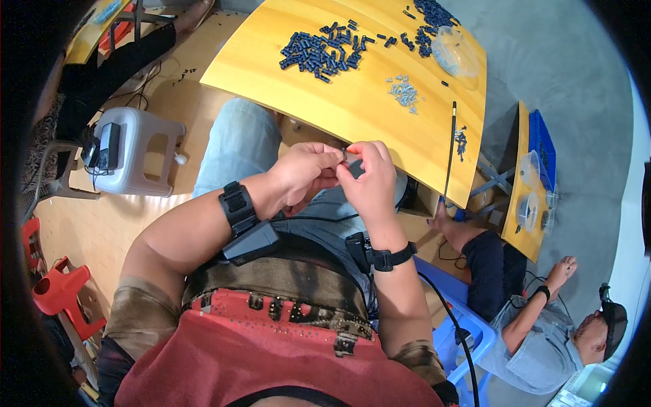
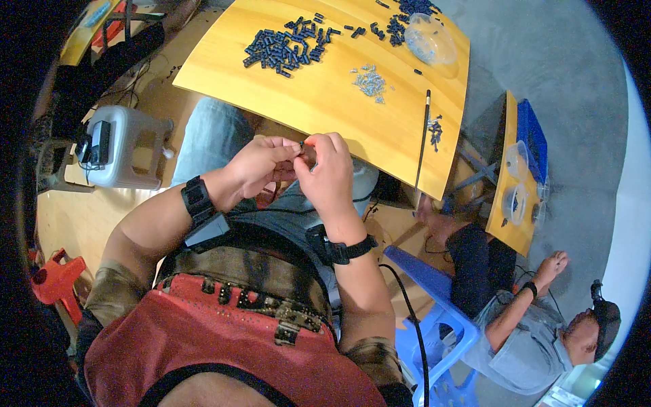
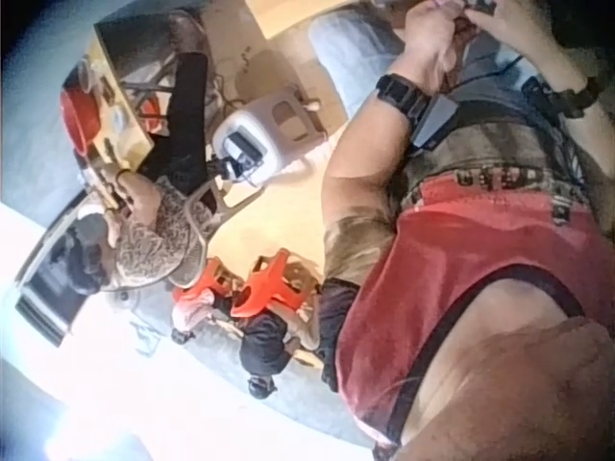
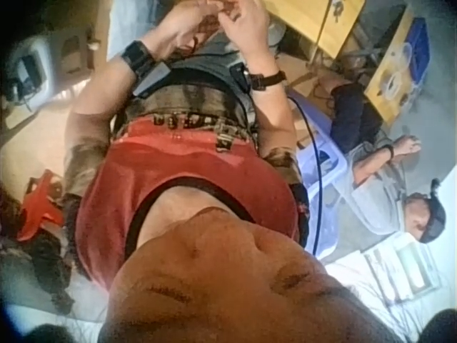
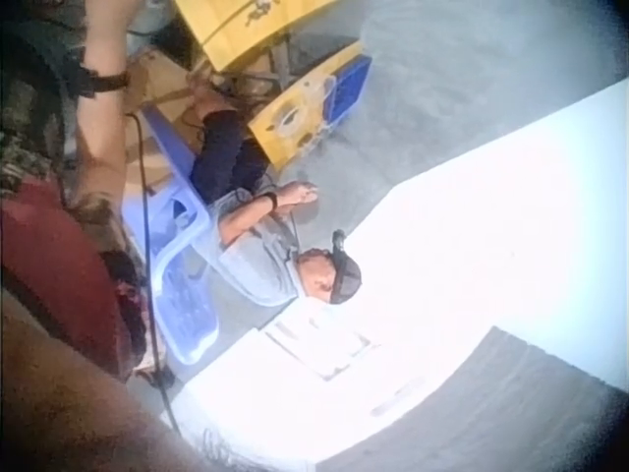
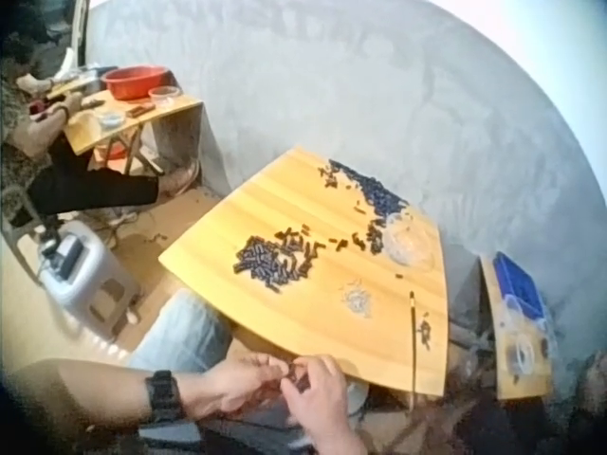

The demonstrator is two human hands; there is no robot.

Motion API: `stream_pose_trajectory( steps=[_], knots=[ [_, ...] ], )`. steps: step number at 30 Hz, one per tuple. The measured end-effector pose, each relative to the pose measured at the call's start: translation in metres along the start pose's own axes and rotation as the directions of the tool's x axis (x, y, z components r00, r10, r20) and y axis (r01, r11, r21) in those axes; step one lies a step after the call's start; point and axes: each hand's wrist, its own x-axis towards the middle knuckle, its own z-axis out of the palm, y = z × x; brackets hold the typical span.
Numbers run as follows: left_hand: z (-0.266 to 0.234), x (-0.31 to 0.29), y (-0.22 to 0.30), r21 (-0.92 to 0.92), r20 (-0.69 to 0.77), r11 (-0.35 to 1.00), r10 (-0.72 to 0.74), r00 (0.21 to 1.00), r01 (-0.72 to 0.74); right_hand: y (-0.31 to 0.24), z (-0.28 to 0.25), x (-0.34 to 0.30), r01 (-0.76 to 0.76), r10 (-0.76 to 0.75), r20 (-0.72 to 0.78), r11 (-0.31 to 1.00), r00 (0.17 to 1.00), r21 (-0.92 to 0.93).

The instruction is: The person is assembling small black cylindrical components by inserting silver pins into them manually.

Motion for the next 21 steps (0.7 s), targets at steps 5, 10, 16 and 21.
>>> stream_pose_trajectory(
  steps=[5,10,16,21],
  knots=[
    [0.001,0.011,0.002,-0.037,-0.047,0.998,-0.045,0.998,0.043,0.006,0.002,0.008,0.006,-0.005,0.002,0.996,1.000,-0.093],
    [0.000,0.019,0.004,-0.060,-0.021,0.997,-0.051,0.998,0.050,0.007,0.000,0.014,-0.012,0.017,0.041,0.992,0.999,-0.129],
    [-0.004,0.027,-0.003,-0.149,0.021,0.989,0.020,1.000,-0.017,0.009,-0.001,0.020,-0.034,0.043,0.074,0.992,0.996,-0.124],
    [0.003,0.026,-0.007,-0.119,-0.061,0.992,0.034,0.998,-0.041,0.013,-0.002,0.023,-0.017,0.029,0.110,0.994,0.994,-0.104]
  ],
)
